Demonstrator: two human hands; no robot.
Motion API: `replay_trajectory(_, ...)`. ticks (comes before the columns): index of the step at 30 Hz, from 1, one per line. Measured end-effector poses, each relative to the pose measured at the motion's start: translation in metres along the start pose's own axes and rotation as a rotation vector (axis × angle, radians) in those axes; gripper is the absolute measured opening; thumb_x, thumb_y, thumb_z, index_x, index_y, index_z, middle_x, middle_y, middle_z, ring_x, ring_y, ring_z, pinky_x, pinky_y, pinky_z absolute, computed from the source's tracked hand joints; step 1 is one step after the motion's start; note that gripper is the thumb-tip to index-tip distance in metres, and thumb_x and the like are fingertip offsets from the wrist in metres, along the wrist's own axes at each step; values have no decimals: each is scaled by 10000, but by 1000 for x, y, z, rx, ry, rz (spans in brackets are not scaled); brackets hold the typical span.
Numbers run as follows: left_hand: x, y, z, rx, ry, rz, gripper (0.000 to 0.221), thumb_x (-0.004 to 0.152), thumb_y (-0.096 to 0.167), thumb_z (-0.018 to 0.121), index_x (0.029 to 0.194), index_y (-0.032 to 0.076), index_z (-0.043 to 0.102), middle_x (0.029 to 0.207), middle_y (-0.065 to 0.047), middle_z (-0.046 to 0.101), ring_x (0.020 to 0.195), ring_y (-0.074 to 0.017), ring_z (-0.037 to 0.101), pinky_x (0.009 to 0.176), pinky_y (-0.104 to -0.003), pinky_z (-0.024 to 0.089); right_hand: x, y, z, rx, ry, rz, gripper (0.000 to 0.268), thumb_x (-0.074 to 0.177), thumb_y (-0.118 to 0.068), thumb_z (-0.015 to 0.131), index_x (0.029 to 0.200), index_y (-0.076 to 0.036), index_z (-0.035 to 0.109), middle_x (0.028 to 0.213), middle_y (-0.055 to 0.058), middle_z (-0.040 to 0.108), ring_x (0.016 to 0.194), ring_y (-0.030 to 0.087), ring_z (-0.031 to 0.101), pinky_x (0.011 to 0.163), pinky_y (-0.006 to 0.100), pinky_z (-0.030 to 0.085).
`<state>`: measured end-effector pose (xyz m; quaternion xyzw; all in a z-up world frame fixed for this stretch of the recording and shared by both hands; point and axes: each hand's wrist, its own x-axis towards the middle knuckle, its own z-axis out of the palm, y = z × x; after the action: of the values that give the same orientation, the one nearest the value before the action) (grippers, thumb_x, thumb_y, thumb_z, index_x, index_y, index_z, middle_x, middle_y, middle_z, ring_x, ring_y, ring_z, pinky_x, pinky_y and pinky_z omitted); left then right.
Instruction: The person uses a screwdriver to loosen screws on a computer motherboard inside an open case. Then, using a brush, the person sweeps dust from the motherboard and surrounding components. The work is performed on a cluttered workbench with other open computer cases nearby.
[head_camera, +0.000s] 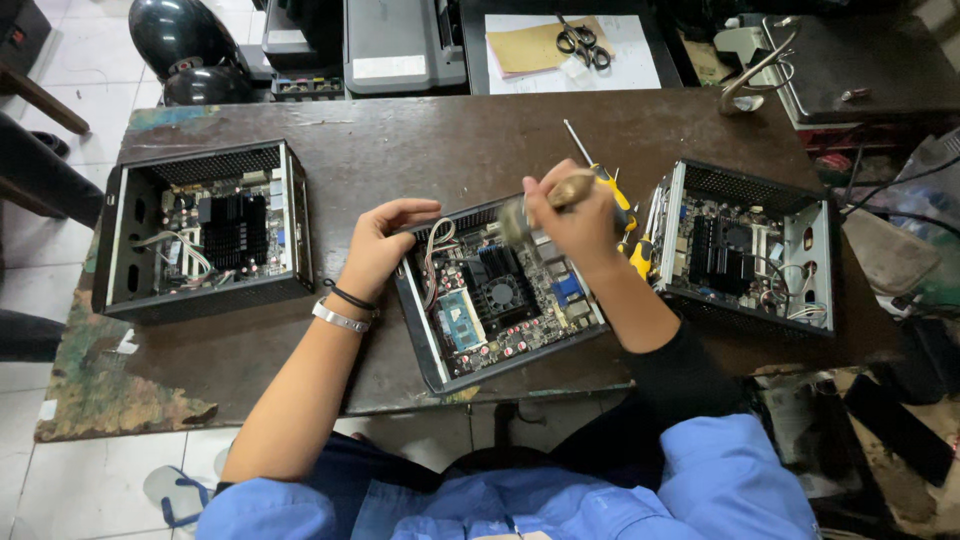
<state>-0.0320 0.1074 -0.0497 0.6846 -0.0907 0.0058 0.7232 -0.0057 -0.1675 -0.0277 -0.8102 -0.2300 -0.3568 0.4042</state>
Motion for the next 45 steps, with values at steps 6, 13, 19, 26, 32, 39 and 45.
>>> replay_trajectory(6,-1,3,1,-11,13,-25,648,622,-129,426,1175,-5,742,1041,-166,758,1021,-170,708,918,-271,544,3,-4,2,-29,-241,-67,390,936,-210,725,620,-140,508,521,92,577,523,283,640,519,312,485)
replay_trajectory(13,1,-5,1,-1,29,-31,623,616,-119,437,1146,-17,748,1046,-164,753,1018,-158,696,930,-278,539,-3,-26,3,326,-672,0,335,846,-161,647,558,-72,501,444,94,551,402,240,538,455,342,417)
replay_trajectory(19,0,-6,-1,4,-11,-85,654,600,-88,438,1168,6,749,1046,-130,753,1019,-141,682,943,-271,527,18,-23,-18,487,-375,85,406,853,-122,688,469,-146,559,442,-27,598,403,121,572,523,215,457)
replay_trajectory(26,0,-6,-7,52,-70,-77,666,622,-74,439,1214,12,730,1100,-136,738,1075,-164,655,986,-300,509,1,-2,3,-3,-246,-40,335,920,-217,734,683,-145,508,567,62,587,579,247,651,578,296,502)
replay_trajectory(32,2,-3,-7,42,-66,-94,655,629,-76,447,1214,13,729,1084,-131,744,1054,-162,659,975,-293,511,6,-32,-12,201,-620,67,309,881,-207,651,609,-93,555,500,85,601,469,228,598,515,315,460)
replay_trajectory(39,-1,7,-6,93,-77,-125,650,632,-74,457,1209,33,737,1076,-121,755,1051,-148,666,974,-283,512,22,17,-28,1312,-582,546,190,922,-72,665,837,-231,603,690,-16,580,611,164,565,693,273,494)
replay_trajectory(45,4,2,-9,143,-129,-134,578,695,-47,439,1185,75,720,1146,-59,751,1064,-111,679,941,-212,513,53,-27,-102,7,-350,466,155,1106,-273,539,1071,-124,566,929,10,586,749,98,548,672,172,481)
